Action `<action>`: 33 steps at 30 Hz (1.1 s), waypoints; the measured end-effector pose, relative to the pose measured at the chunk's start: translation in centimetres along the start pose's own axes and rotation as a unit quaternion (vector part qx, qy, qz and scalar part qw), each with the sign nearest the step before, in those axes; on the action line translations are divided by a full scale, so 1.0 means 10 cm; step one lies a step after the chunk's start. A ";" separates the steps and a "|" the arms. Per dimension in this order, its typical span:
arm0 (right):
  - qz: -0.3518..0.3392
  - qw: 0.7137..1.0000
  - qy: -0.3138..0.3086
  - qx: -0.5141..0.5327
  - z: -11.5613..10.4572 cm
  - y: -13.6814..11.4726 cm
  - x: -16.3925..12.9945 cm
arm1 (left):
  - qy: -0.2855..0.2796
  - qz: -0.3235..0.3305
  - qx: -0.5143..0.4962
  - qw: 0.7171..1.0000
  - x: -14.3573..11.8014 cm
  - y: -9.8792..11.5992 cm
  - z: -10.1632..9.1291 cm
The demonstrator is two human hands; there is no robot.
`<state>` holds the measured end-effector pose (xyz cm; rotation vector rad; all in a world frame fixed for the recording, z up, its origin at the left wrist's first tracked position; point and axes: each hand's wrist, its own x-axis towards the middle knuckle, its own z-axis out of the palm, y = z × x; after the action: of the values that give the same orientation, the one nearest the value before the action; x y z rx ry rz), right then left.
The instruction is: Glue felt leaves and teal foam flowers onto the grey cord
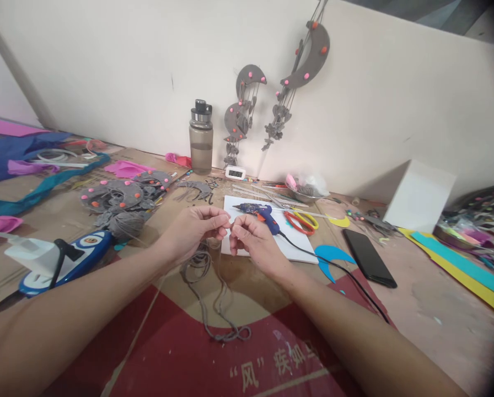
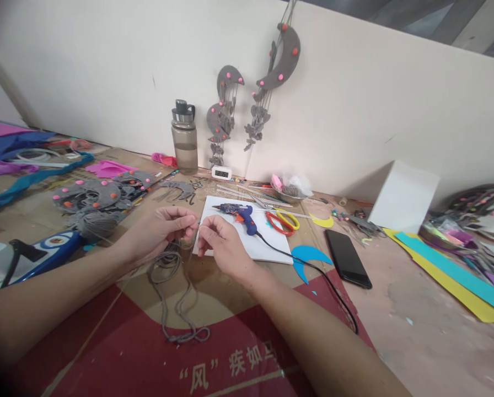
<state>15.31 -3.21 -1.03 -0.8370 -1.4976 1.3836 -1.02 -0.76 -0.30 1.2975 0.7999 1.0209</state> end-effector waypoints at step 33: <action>-0.053 0.977 0.107 -0.178 0.04 0.05 -0.03 | 0.002 0.107 0.292 0.950 -0.07 0.08 0.02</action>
<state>15.05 -3.58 -1.54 -1.0728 -1.6176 0.9255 -1.24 -1.49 0.42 1.9220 1.0264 0.9906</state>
